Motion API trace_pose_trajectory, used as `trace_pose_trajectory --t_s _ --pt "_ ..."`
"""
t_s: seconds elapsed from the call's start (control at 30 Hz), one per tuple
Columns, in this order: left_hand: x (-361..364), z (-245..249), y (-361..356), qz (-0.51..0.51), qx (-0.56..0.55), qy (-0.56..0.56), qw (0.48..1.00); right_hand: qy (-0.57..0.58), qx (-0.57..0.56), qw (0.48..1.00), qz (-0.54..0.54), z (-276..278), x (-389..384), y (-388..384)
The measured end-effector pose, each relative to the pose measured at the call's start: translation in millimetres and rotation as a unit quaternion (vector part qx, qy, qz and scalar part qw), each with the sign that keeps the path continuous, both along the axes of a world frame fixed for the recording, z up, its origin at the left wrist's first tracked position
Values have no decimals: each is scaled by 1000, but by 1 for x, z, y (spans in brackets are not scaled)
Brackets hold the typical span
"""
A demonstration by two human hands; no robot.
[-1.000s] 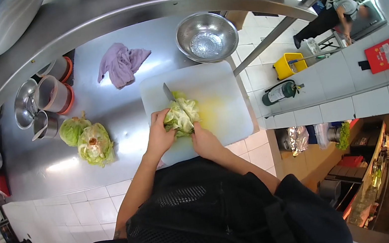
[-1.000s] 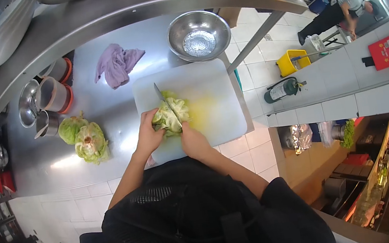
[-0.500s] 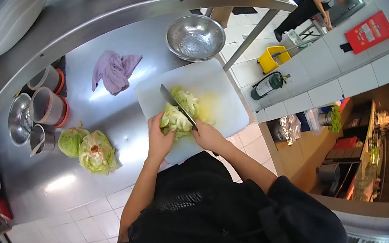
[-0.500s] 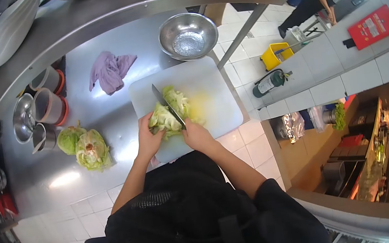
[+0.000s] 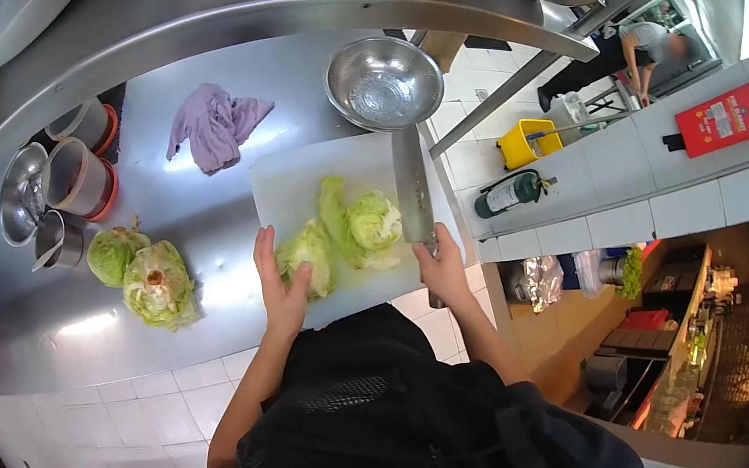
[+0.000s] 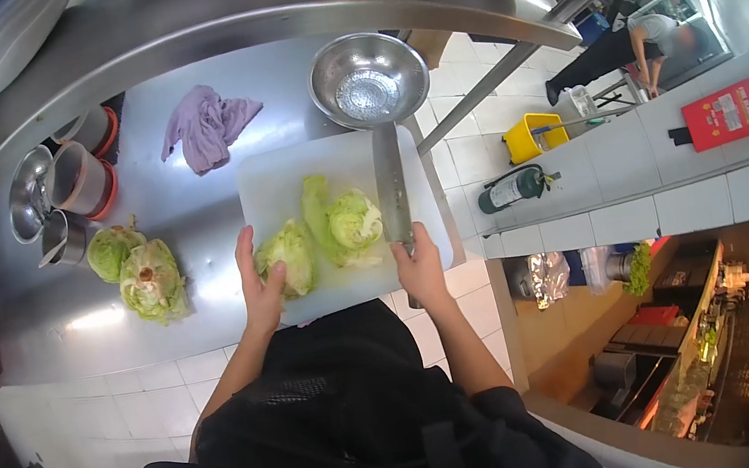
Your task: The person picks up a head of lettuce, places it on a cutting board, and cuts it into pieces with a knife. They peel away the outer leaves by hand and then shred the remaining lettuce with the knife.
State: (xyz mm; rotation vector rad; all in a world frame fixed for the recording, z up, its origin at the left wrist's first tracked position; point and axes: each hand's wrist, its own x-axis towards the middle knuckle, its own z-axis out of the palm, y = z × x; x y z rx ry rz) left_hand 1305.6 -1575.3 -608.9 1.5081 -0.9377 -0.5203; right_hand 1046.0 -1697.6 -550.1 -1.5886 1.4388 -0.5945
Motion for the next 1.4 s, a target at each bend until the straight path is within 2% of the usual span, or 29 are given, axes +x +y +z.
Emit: trace_pose_trajectory --t_s 0.03,0.1,0.17,0.23,0.3,0.33,0.4,0.43,0.47,0.53,0.57,0.63,0.67,0.73,0.77,0.83,0.87,0.93,0.97,1.07,1.13,1.27,1.33,1.4 --pt "-6 1 -5 5 4 -5 1000 -27 44 999 -9 3 -7 -8" --pt "-17 4 -16 4 75 -104 992 -29 72 997 5 2 -21 -23" --pt "-19 -17 -28 20 82 -109 990 -38 105 994 5 -14 -41 -30" --pt "-17 -27 -42 35 89 -118 988 -19 36 997 71 -39 -57 -38" --pt "-18 -28 -53 110 94 -203 968 -7 27 997 78 -46 -66 -36" --pt "-23 -14 -57 106 100 -212 966 18 6 996 91 -45 -69 -38" --pt "-33 20 -62 173 163 -374 896 -7 47 995 92 -49 -76 -42" --pt "-40 37 -65 173 153 -437 869 -25 79 992 97 -51 -79 -45" --pt "-45 42 -71 169 154 -443 867 -31 83 992 93 -55 -81 -47" --pt "-56 52 -79 25 84 -375 923 -19 18 993 116 -60 -82 -50" --pt "-63 54 -86 28 86 -379 921 -24 19 992 119 -63 -81 -53" --pt "-81 62 -115 -133 149 -315 928 -11 6 991 131 -47 -71 -69" --pt "-84 59 -122 -134 145 -318 927 -13 2 992 129 -39 -65 -75" --pt "-90 50 -136 -223 207 -169 937 49 -44 986 154 -25 -58 -85" --pt "-91 47 -139 -222 198 -168 940 53 -53 985 153 -26 -58 -86" --pt "-88 46 -138 -237 268 -168 918 66 -98 980 158 -32 -54 -83" --pt "-87 41 -134 -233 267 -169 920 65 -101 980 161 -36 -52 -86" --pt "-92 29 -129 -207 232 -161 937 134 -26 978 157 -35 -54 -90" --pt "-93 23 -125 -214 233 -162 935 134 -23 979 150 -34 -56 -87" --pt "-100 20 -123 -195 198 -170 946 103 -46 980 165 5 -61 -76" --pt "-106 22 -124 -189 221 -239 927 68 -24 978 198 31 -65 -58" --pt "-114 23 -120 -192 243 -227 923 72 25 973 218 54 -70 -38" --pt "-117 20 -119 -173 218 -238 931 97 58 971 209 68 -67 -32" --pt "-118 20 -118 -179 224 -244 927 98 50 970 215 64 -66 -30"
